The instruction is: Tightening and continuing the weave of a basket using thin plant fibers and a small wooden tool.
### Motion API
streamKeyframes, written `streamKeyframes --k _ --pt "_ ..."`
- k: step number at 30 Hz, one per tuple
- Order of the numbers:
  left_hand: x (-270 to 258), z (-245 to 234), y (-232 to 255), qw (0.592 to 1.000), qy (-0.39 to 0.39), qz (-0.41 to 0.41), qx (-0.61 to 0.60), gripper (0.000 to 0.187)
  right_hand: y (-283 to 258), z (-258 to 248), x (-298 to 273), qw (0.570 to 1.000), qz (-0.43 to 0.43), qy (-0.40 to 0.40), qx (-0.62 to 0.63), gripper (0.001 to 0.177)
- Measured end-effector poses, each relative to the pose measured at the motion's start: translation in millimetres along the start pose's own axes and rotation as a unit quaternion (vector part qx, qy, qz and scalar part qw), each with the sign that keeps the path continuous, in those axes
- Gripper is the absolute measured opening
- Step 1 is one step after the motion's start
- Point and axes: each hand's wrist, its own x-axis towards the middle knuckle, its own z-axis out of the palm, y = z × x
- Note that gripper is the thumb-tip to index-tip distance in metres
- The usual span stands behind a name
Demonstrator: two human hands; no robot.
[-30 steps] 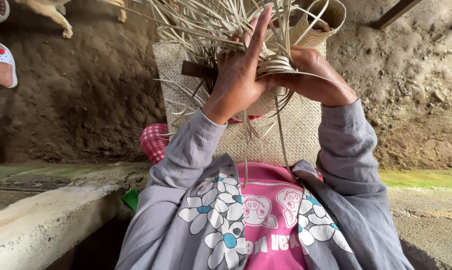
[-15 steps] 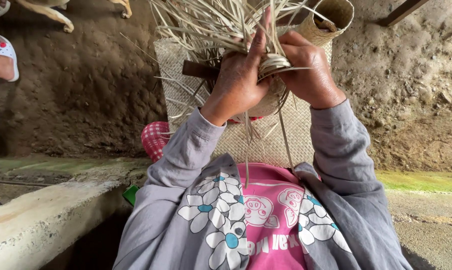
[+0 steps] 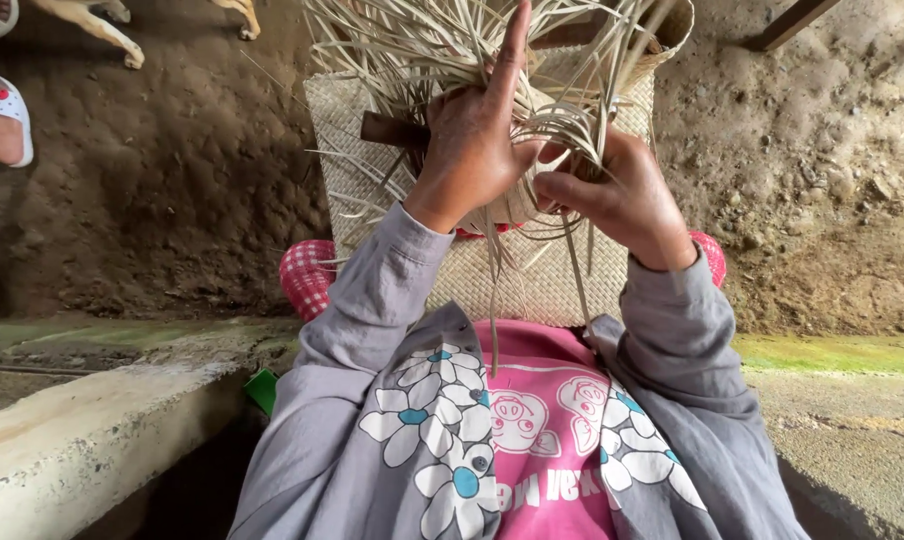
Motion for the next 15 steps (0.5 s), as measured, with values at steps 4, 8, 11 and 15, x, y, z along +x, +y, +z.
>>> streamKeyframes --k 4,8,11,15 --pt "2 10 -6 0.997 -0.058 -0.039 0.015 0.127 37 -10 2 0.985 -0.156 0.071 -0.021 0.009" --pt "3 10 -4 0.998 -0.034 -0.002 0.059 0.123 35 -7 6 0.980 0.032 0.081 -0.180 0.017" --pt "5 14 -4 0.994 -0.051 -0.023 0.099 0.121 39 -5 3 0.979 0.137 0.053 -0.143 0.014" --pt "4 16 -6 0.991 -0.043 -0.031 0.121 0.128 29 -15 8 0.993 0.072 -0.012 0.089 0.006"
